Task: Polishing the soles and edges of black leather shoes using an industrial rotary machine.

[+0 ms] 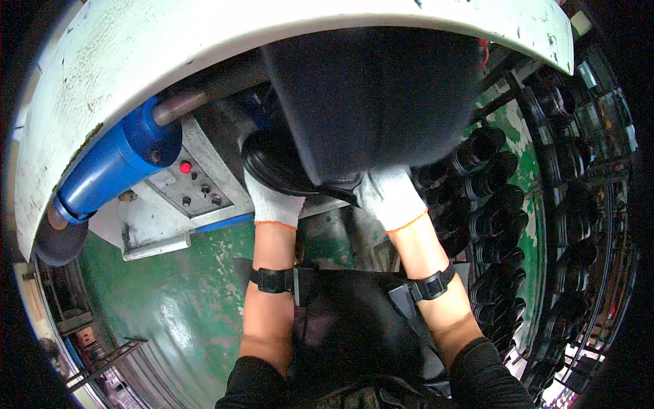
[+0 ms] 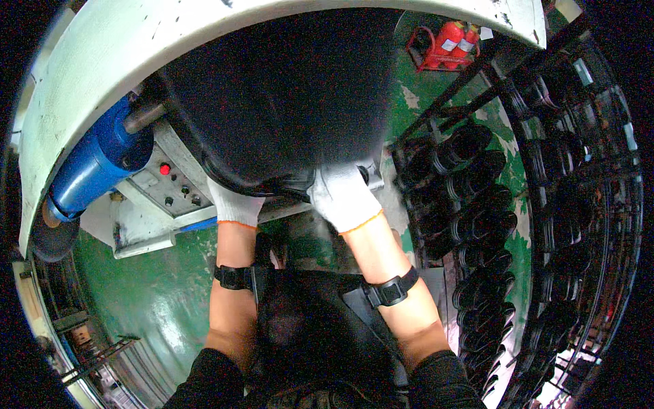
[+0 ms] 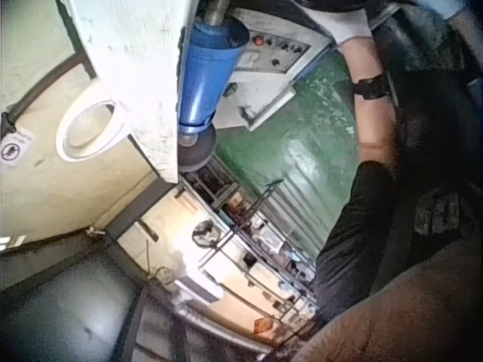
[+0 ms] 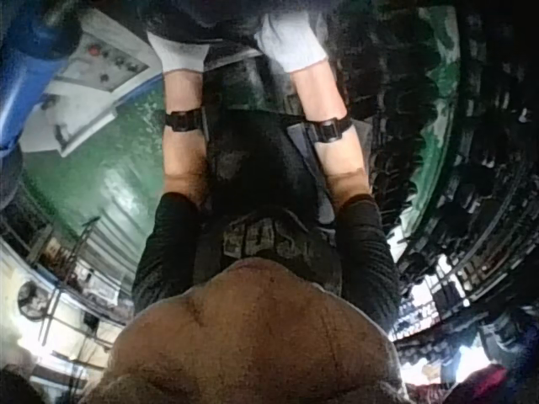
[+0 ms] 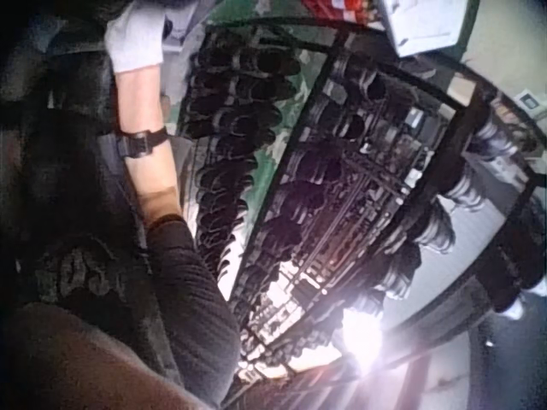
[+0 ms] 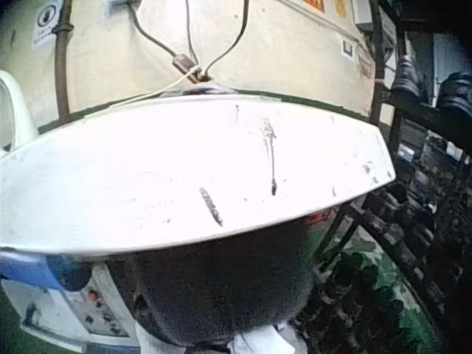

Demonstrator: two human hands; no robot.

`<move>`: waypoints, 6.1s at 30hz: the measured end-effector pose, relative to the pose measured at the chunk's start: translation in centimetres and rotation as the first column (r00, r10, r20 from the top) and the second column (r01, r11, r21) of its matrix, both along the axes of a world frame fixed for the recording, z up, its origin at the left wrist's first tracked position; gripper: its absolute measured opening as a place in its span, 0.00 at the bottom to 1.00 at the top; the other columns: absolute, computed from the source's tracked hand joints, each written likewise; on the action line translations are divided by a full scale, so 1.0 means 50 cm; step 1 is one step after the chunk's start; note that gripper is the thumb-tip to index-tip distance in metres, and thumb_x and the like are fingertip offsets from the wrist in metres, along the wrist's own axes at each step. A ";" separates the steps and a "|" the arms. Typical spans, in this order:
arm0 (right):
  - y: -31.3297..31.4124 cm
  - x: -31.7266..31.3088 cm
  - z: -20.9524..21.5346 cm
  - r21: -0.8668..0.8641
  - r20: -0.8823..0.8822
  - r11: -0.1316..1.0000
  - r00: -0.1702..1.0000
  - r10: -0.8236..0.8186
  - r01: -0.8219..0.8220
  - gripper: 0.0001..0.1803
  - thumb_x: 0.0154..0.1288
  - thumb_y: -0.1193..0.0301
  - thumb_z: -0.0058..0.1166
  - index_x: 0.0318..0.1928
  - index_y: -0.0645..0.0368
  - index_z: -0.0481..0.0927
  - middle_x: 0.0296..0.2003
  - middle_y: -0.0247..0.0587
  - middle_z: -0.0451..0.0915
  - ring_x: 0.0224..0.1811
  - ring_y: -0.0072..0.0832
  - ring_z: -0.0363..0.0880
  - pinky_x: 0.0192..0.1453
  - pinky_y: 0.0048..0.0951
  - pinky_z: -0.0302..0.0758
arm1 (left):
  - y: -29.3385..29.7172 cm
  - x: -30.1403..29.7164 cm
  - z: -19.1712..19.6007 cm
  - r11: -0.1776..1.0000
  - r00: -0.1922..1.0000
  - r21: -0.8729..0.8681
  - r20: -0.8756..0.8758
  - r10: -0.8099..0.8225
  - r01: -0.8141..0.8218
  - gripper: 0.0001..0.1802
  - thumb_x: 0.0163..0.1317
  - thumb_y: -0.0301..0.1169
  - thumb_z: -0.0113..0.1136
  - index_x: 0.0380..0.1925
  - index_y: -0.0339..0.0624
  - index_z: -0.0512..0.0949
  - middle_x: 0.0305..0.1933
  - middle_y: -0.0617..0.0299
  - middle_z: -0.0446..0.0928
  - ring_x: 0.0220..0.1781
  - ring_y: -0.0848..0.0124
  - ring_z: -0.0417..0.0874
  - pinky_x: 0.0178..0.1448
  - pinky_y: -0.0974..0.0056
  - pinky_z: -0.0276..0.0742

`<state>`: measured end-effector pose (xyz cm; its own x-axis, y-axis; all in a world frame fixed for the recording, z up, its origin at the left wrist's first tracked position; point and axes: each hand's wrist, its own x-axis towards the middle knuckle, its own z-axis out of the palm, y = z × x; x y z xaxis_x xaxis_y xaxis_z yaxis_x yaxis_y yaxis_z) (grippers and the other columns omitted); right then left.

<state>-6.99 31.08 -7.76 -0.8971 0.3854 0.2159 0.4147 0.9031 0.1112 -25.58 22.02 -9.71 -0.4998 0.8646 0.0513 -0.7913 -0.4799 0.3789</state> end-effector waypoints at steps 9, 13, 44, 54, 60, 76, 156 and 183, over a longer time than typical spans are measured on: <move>-0.060 -0.086 0.037 -0.065 0.135 0.997 0.990 -0.036 0.045 0.22 0.62 0.63 0.49 0.52 0.59 0.82 0.47 0.52 0.83 0.52 0.53 0.79 0.57 0.55 0.74 | -0.016 -0.024 0.073 0.926 0.956 -0.284 0.081 0.282 -0.249 0.35 0.70 0.61 0.40 0.65 0.49 0.70 0.67 0.59 0.72 0.67 0.58 0.71 0.74 0.52 0.62; -0.061 -0.086 0.073 -0.240 -0.007 0.951 0.980 -0.201 0.193 0.21 0.61 0.63 0.50 0.51 0.57 0.83 0.48 0.51 0.82 0.51 0.53 0.79 0.56 0.52 0.75 | 0.002 0.001 0.112 0.908 0.951 -0.336 0.090 0.295 -0.250 0.35 0.70 0.61 0.43 0.65 0.48 0.70 0.66 0.60 0.72 0.66 0.59 0.71 0.74 0.55 0.62; 0.050 0.065 0.148 0.127 -0.246 0.941 0.929 -0.278 0.315 0.13 0.74 0.67 0.42 0.47 0.58 0.79 0.23 0.36 0.69 0.30 0.25 0.74 0.51 0.26 0.72 | 0.143 0.217 -0.029 0.930 0.971 -0.365 0.236 0.046 0.044 0.41 0.67 0.64 0.39 0.73 0.52 0.59 0.77 0.59 0.58 0.75 0.53 0.61 0.78 0.46 0.54; -0.047 0.035 0.176 -0.234 -0.139 0.896 0.899 -0.416 0.378 0.16 0.72 0.73 0.44 0.54 0.64 0.77 0.38 0.41 0.80 0.49 0.29 0.78 0.71 0.33 0.64 | 0.093 0.207 0.012 0.945 0.936 -0.319 0.349 0.048 0.071 0.40 0.68 0.60 0.40 0.72 0.47 0.60 0.75 0.54 0.60 0.74 0.48 0.62 0.75 0.42 0.58; -0.155 0.028 0.169 -0.369 -0.379 0.881 0.817 -0.434 0.297 0.22 0.73 0.73 0.43 0.65 0.56 0.67 0.30 0.35 0.73 0.37 0.25 0.77 0.64 0.32 0.71 | 0.085 0.194 0.004 0.951 0.900 0.121 0.308 -0.307 0.283 0.40 0.68 0.59 0.39 0.69 0.40 0.64 0.73 0.47 0.62 0.71 0.46 0.66 0.75 0.44 0.58; -0.354 0.167 0.301 -0.712 -0.119 0.692 0.953 -0.280 0.115 0.15 0.71 0.70 0.52 0.55 0.63 0.76 0.50 0.55 0.78 0.53 0.32 0.77 0.59 0.29 0.71 | -0.067 0.251 0.131 0.791 0.714 0.201 0.344 -0.610 0.578 0.65 0.50 0.81 0.42 0.68 0.28 0.59 0.69 0.39 0.64 0.69 0.44 0.68 0.72 0.38 0.63; -0.585 0.547 0.375 -0.690 -0.137 0.719 0.962 -0.236 0.078 0.20 0.63 0.57 0.60 0.22 0.59 0.75 0.20 0.48 0.74 0.24 0.46 0.75 0.30 0.40 0.71 | -0.307 0.599 0.199 0.649 0.614 0.041 0.285 -0.736 0.759 0.45 0.66 0.69 0.37 0.71 0.49 0.61 0.70 0.53 0.67 0.67 0.53 0.72 0.71 0.45 0.68; -0.026 0.022 -0.012 -0.862 -0.505 0.269 0.765 -0.399 -0.429 0.20 0.76 0.60 0.41 0.57 0.61 0.74 0.56 0.48 0.78 0.59 0.36 0.75 0.66 0.34 0.66 | -0.012 0.132 0.017 0.927 0.940 -0.223 0.228 -0.252 0.303 0.52 0.60 0.74 0.42 0.66 0.38 0.67 0.62 0.53 0.74 0.58 0.60 0.79 0.64 0.57 0.76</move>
<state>-5.88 29.80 -8.38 -0.7485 0.6505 0.1286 -0.0170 0.1751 -0.9844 -19.00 21.40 -8.87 -0.2164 0.9414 -0.2587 -0.9482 -0.1395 0.2855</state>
